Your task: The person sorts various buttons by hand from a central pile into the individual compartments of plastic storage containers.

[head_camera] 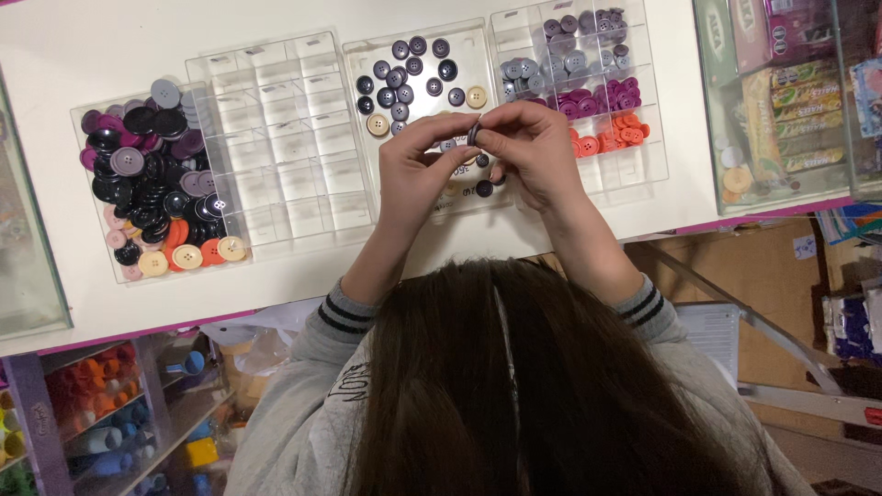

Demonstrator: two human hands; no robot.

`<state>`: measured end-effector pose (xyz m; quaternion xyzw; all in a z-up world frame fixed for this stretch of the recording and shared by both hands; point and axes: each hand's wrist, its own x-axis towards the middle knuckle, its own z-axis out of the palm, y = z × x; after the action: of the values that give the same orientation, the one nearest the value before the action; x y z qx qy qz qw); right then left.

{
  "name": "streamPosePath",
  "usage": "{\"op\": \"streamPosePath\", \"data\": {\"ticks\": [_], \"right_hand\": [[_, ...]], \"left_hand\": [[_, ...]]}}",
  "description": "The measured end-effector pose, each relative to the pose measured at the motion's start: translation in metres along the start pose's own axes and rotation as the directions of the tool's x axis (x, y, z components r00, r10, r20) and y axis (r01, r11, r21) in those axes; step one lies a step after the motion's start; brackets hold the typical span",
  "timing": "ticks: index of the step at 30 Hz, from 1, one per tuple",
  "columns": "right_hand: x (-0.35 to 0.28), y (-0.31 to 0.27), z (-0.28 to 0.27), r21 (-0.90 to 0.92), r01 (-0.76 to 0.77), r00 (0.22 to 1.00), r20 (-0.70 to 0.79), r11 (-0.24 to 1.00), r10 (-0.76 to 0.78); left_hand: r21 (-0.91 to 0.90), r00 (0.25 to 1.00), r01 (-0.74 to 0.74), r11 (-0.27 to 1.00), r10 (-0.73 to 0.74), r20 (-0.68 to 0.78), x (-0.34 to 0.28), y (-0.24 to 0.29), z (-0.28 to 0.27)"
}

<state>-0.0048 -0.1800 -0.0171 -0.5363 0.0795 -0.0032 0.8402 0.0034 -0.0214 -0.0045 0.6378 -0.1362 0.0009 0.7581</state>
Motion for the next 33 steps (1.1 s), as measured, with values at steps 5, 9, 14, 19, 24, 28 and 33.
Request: {"op": "streamPosePath", "data": {"ticks": [5,9,14,19,24,28,33], "right_hand": [[0.004,0.001,-0.007,-0.001,0.010,0.999,0.031,1.000,-0.010],[0.008,-0.006,-0.016,-0.043,0.028,0.999,0.045,0.999,-0.026],[0.009,-0.056,-0.016,-0.313,0.156,0.979,0.175,0.937,-0.104],[0.066,-0.069,-0.076,-0.717,0.387,0.866,0.066,0.580,-0.496],[0.117,-0.048,-0.112,-0.898,0.340,0.873,0.190,0.280,-0.449],[0.084,-0.066,-0.052,-0.947,0.247,0.922,0.165,0.203,-0.350],[0.036,-0.043,0.043,-0.873,0.395,0.912,0.410,0.287,-0.010]], "left_hand": [[-0.002,1.000,0.000,1.000,0.000,0.000,0.001,0.001,0.002],[-0.128,0.997,0.075,0.989,-0.071,0.039,0.002,-0.015,0.004],[-0.179,0.983,0.181,0.967,-0.172,0.065,0.004,0.009,0.005],[-0.267,0.943,0.316,0.910,-0.332,-0.016,0.006,0.013,-0.001],[-0.239,0.926,0.307,0.921,-0.347,-0.150,0.001,0.024,-0.011],[-0.287,0.870,0.318,0.904,-0.398,-0.290,-0.005,0.039,-0.028],[-0.228,0.859,0.249,0.941,-0.323,-0.397,-0.017,0.045,-0.054]]}}
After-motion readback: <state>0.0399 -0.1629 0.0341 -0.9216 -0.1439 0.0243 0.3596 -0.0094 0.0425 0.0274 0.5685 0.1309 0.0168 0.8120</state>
